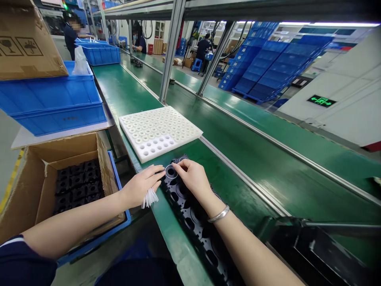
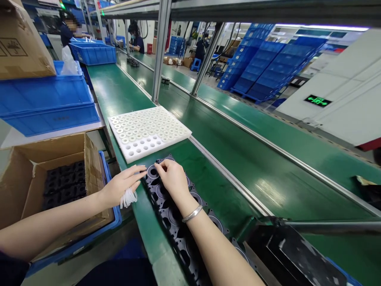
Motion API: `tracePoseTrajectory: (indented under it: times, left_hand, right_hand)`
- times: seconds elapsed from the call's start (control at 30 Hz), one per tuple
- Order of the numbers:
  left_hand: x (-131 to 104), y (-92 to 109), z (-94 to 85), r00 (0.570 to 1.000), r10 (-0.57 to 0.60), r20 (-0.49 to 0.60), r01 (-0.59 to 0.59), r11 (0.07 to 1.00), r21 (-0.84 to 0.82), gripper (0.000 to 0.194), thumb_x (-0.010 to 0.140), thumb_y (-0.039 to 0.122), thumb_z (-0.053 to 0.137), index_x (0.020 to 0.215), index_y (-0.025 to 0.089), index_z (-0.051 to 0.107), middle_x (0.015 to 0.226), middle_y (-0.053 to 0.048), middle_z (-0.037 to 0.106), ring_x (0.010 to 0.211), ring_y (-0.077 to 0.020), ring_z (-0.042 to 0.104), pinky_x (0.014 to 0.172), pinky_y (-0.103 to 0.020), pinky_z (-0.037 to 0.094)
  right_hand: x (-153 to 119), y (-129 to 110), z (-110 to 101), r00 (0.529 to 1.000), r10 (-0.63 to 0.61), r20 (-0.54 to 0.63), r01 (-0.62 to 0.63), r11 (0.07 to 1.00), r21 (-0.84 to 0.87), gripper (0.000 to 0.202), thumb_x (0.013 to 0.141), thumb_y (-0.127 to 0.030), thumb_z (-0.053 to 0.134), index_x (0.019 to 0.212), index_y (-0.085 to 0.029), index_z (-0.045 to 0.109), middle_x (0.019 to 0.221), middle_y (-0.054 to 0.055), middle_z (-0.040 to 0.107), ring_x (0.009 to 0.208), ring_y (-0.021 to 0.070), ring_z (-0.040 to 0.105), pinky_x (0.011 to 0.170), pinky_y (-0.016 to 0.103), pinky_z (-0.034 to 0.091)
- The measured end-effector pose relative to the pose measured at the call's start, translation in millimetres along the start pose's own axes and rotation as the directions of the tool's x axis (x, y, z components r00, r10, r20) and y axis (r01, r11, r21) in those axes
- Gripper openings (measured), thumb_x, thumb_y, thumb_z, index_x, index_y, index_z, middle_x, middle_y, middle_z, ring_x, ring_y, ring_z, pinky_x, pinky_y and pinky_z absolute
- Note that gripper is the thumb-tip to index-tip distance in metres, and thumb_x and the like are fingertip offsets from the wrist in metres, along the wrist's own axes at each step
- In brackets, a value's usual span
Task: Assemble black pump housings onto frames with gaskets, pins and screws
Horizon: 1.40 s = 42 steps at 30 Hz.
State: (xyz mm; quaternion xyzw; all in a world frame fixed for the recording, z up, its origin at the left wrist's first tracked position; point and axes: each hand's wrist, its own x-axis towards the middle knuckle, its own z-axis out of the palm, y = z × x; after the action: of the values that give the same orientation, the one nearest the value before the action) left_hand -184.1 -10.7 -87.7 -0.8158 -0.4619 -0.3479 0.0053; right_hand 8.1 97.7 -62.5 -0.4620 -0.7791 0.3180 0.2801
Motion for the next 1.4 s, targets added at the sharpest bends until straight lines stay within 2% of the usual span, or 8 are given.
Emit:
tracePoseTrajectory:
  times: [0.27,0.37,0.47,0.53,0.77,1.0,1.13,1.4]
  left_hand:
    - [3.2,-7.3,5.5,0.974,0.154,0.164,-0.175,0.978,0.118,0.043,0.101,0.016,0.05,0.143,0.008,0.047,0.137,-0.021,0.061,0.135,-0.0286,0.055,0.116,-0.055,0.043]
    - [6.1,-7.6,3.4,0.969,0.168,0.181,-0.196,0.969,0.15,0.043,0.102,0.016,0.048,0.144,0.01,0.046,0.139,-0.02,0.061,0.136,-0.0278,0.054,0.116,-0.054,0.044]
    - [7.6,-7.5,3.7,0.97,0.157,0.188,-0.189,0.968,0.165,0.042,0.102,0.017,0.047,0.143,0.011,0.047,0.14,-0.02,0.06,0.135,-0.0274,0.054,0.115,-0.053,0.045]
    - [8.2,-7.2,4.8,0.969,0.153,0.192,-0.186,0.968,0.167,0.041,0.102,0.017,0.047,0.142,0.01,0.048,0.14,-0.021,0.06,0.136,-0.0278,0.054,0.115,-0.053,0.045]
    - [11.8,-5.3,3.9,0.963,0.168,0.21,-0.21,0.957,0.197,0.036,0.103,0.017,0.045,0.137,0.006,0.052,0.138,-0.02,0.061,0.135,-0.0281,0.055,0.114,-0.052,0.046]
    - [10.9,-1.4,4.3,0.966,0.095,0.242,-0.14,0.974,0.177,0.041,0.103,0.017,0.044,0.144,0.011,0.048,0.144,-0.018,0.057,0.14,-0.027,0.049,0.117,-0.053,0.043]
    - [10.0,0.1,5.8,0.965,0.078,0.251,-0.128,0.974,0.187,0.042,0.104,0.018,0.042,0.145,0.012,0.047,0.146,-0.018,0.055,0.142,-0.0271,0.047,0.117,-0.053,0.042]
    - [8.1,1.7,6.8,0.967,0.082,0.24,-0.132,0.971,0.198,0.041,0.105,0.019,0.041,0.144,0.012,0.046,0.145,-0.018,0.056,0.141,-0.0272,0.047,0.117,-0.054,0.042]
  right_hand:
    - [1.8,-2.1,1.3,1.0,-0.022,0.014,0.024,0.993,-0.115,0.022,0.093,-0.032,0.063,0.075,-0.02,0.065,0.077,0.003,0.069,0.07,0.018,0.061,0.066,0.028,0.04]
    - [-2.8,-1.6,0.4,0.986,-0.164,0.032,0.167,0.951,-0.262,0.013,0.097,-0.024,0.057,0.098,-0.019,0.068,0.091,0.005,0.068,0.076,0.0184,0.061,0.066,0.028,0.042]
    - [-7.3,2.3,-3.9,0.864,-0.455,0.217,0.501,0.729,-0.466,0.029,0.1,-0.01,0.044,0.117,-0.018,0.067,0.101,0.01,0.063,0.082,0.02,0.058,0.068,0.03,0.042]
    - [-7.2,6.8,-9.0,0.776,-0.545,0.319,0.624,0.585,-0.519,0.035,0.098,-0.006,0.042,0.123,-0.015,0.065,0.101,0.011,0.061,0.083,0.0216,0.056,0.069,0.032,0.043]
    - [6.4,15.2,-36.0,0.649,-0.587,0.484,0.749,0.38,-0.543,0.031,0.096,-0.008,0.052,0.125,-0.009,0.063,0.099,0.011,0.061,0.082,0.0226,0.053,0.072,0.036,0.043]
    - [5.0,8.0,-53.0,0.497,-0.553,0.668,0.844,0.132,-0.519,0.014,0.093,-0.009,0.055,0.091,-0.012,0.069,0.087,0.008,0.056,0.076,0.0225,0.048,0.067,0.039,0.039]
    - [2.1,12.8,-49.5,0.502,-0.589,0.633,0.854,0.223,-0.47,0.021,0.095,-0.008,0.05,0.082,-0.015,0.066,0.084,0.007,0.056,0.077,0.0221,0.049,0.067,0.039,0.04]
    - [-14.9,24.7,-39.9,0.655,-0.663,0.362,0.755,0.56,-0.34,0.028,0.099,-0.009,0.041,0.1,-0.017,0.068,0.099,0.01,0.064,0.086,0.0191,0.06,0.076,0.033,0.051]
